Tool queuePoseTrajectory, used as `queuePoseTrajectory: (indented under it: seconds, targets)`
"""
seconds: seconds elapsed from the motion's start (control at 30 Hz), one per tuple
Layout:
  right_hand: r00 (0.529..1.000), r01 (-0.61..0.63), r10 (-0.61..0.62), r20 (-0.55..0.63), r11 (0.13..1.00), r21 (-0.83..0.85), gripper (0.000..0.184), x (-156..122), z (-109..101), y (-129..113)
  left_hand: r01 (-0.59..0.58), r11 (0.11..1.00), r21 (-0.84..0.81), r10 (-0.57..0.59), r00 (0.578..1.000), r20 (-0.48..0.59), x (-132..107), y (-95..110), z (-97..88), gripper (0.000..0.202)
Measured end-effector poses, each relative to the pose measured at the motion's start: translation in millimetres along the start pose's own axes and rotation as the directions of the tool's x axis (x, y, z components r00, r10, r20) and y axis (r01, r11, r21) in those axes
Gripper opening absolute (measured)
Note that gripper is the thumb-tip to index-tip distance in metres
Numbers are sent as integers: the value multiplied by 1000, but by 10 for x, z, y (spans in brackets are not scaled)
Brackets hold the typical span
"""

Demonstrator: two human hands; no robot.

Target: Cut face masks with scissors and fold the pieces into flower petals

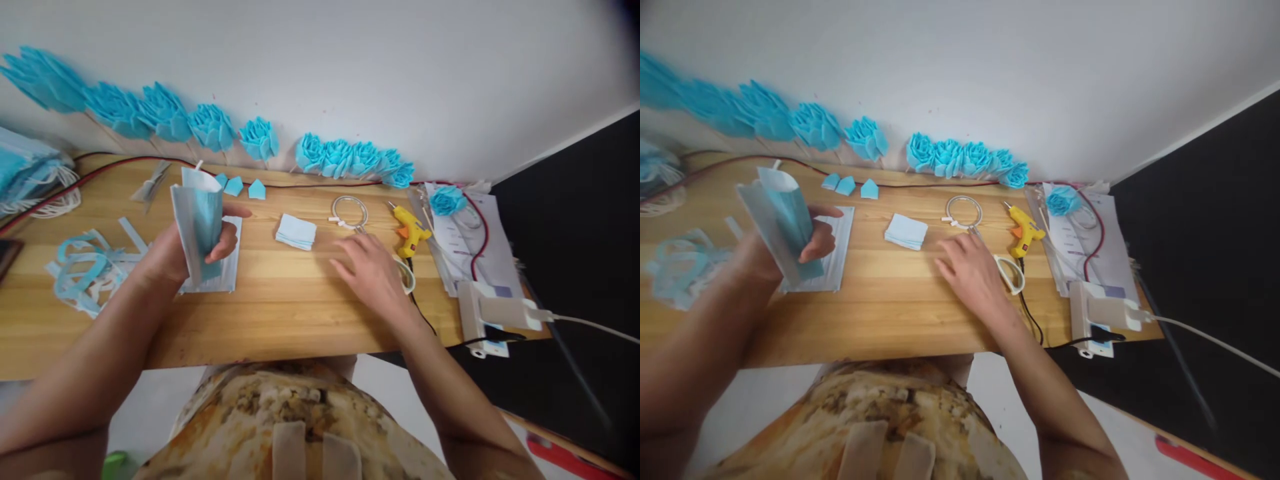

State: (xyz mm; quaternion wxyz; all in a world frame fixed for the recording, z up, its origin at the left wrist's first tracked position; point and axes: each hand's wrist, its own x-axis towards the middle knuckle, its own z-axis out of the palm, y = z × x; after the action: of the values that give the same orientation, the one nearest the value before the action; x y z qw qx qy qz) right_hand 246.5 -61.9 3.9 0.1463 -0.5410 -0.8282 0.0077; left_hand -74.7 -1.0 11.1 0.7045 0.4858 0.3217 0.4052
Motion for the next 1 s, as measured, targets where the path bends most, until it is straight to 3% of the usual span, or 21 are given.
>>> queuePoseTrajectory:
  seconds: [0.17,0.33,0.43,0.57,0.73,0.87,1.0]
  targets:
    - [979,177,-169,113,982,-71,34,452,141,-247,-11,1000,-2,11,999,30,-5,-41,-37,43]
    - [948,244,-207,242,960,-138,20,641,294,-283,12,999,34,-13,999,44,-6,-54,-60,47]
    - [944,243,-195,267,956,-162,25,685,348,-277,19,1000,20,-20,998,56,-16,-37,-58,47]
    - [943,279,-237,235,946,-164,26,630,353,-274,-1,1000,17,-1,995,102,-3,-47,-76,49]
    - [910,384,-347,227,911,-149,22,336,295,-293,-90,995,-31,95,973,208,44,-96,-121,47]
    - [897,415,-386,214,903,-110,20,126,240,-289,-71,997,-6,70,971,231,45,-133,-168,47]
    - [911,390,-393,124,920,51,21,67,148,-254,-25,992,126,-5,973,230,-4,-91,-146,46]
